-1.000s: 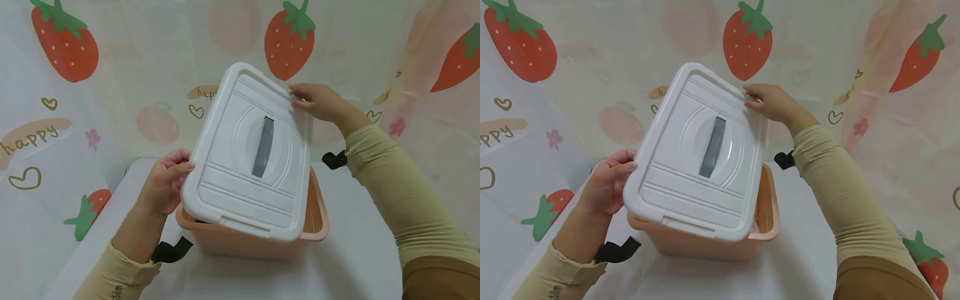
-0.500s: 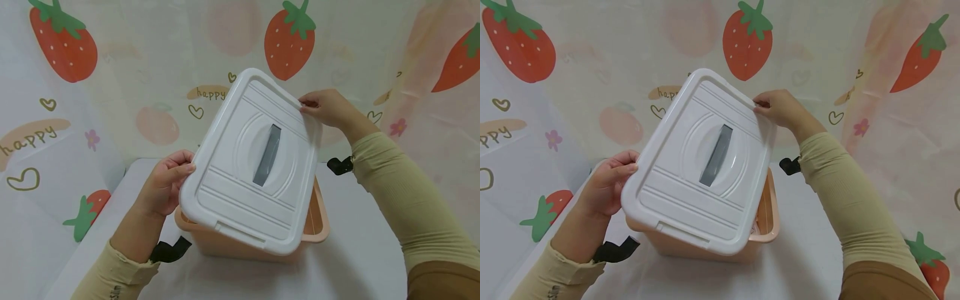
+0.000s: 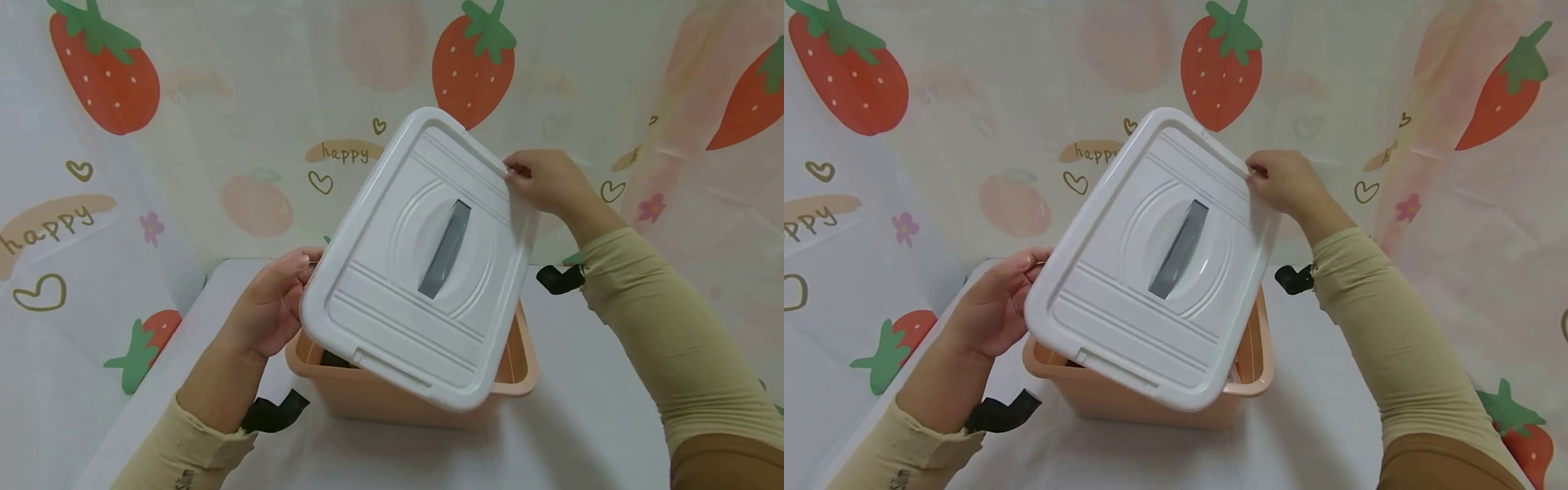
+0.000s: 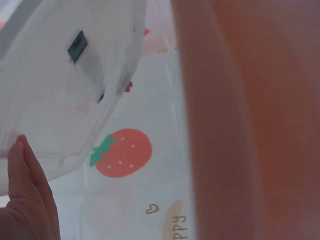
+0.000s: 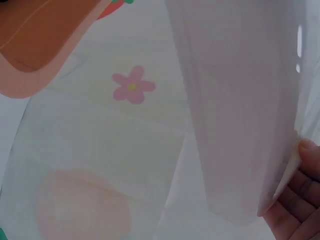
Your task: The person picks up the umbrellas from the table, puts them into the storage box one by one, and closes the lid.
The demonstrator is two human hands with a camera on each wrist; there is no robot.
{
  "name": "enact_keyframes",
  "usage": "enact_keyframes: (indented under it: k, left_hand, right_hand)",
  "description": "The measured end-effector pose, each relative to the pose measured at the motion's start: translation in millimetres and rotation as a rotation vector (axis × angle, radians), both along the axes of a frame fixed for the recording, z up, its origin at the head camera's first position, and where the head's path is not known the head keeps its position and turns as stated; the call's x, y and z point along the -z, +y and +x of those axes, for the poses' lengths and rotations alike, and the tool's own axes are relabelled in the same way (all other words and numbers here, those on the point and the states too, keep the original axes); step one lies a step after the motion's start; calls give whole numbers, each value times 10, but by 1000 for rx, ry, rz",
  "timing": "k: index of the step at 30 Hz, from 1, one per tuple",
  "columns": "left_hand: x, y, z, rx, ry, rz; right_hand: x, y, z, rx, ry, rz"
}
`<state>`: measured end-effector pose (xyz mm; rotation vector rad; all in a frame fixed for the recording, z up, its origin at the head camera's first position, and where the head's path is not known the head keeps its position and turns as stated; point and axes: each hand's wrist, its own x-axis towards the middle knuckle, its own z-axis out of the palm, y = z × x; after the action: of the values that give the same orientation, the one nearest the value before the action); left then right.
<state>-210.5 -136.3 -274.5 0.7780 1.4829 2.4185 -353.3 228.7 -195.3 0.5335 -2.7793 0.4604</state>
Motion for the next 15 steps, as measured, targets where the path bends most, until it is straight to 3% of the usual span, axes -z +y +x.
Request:
enact_keyframes:
  k: [4,8,11,15]
  left_hand:
    - [75,3,29,-59,-27,32]
    - [145,-11,78,-62,2,18]
    - [173,5,121,-107,12,-48]
    - [210,66,173,-232,-48,-185]
  right_hand:
    - [-9,24,38,58,-12,-23]
    - [-1,45,72,106,-16,-36]
    - [13,65,100,144,-8,-47]
    - [52,74,163,198,-8,-66]
